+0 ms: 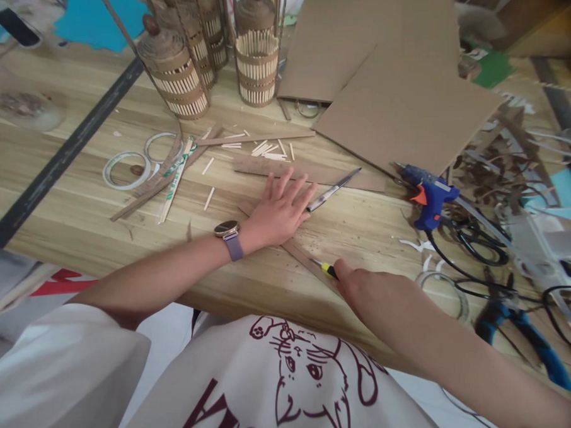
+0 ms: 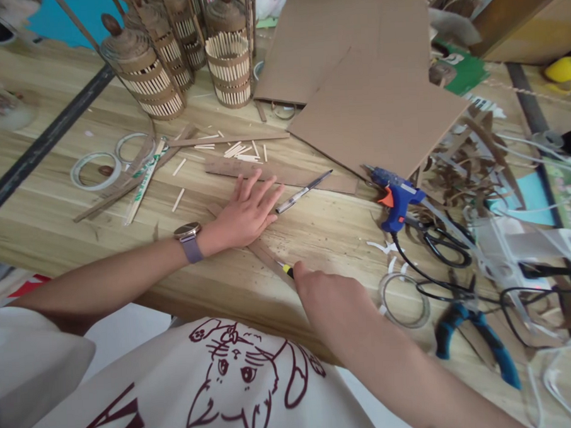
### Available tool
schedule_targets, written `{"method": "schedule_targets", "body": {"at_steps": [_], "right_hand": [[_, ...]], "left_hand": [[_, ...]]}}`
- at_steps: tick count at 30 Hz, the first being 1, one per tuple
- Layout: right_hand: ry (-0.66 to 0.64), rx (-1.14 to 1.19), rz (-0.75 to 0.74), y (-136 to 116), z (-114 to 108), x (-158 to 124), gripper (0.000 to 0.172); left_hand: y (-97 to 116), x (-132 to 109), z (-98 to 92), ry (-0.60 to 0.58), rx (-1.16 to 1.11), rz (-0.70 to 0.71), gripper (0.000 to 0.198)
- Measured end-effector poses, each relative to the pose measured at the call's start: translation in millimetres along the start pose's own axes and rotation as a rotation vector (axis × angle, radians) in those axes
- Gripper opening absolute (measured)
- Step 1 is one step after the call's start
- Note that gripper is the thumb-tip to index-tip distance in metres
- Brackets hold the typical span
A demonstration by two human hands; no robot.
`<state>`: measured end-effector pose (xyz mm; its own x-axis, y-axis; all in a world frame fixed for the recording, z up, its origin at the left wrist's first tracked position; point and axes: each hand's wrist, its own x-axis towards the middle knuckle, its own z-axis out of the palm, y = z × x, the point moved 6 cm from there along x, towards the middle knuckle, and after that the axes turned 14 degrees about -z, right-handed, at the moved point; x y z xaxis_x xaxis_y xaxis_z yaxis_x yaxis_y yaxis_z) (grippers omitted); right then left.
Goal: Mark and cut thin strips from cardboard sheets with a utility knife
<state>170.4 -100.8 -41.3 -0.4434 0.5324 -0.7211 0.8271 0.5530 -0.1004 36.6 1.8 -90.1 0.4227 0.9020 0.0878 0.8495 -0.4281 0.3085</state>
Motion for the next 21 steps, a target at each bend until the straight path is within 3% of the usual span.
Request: {"method": "schedule_targets", "body": {"at_steps": [6,12,21], "right_hand": [[0.026,-0.018,-0.003,8.3,15.3,-9.0,0.029],[0.135,-0.009,-0.017,19.9,37.6,-15.7,0.020],[0.148,-0.030,0.008,34.3,69.8,-28.3,0.018]], "left_hand": [[-0.4,-0.6,-0.7,0.016,0.000,0.003,0.056],[-1.3,-0.5,0.0,0.023,-0.007,0.006,0.056],[-1.2,-0.6,-0.7,0.009,0.008,-0.002,0.056]]}}
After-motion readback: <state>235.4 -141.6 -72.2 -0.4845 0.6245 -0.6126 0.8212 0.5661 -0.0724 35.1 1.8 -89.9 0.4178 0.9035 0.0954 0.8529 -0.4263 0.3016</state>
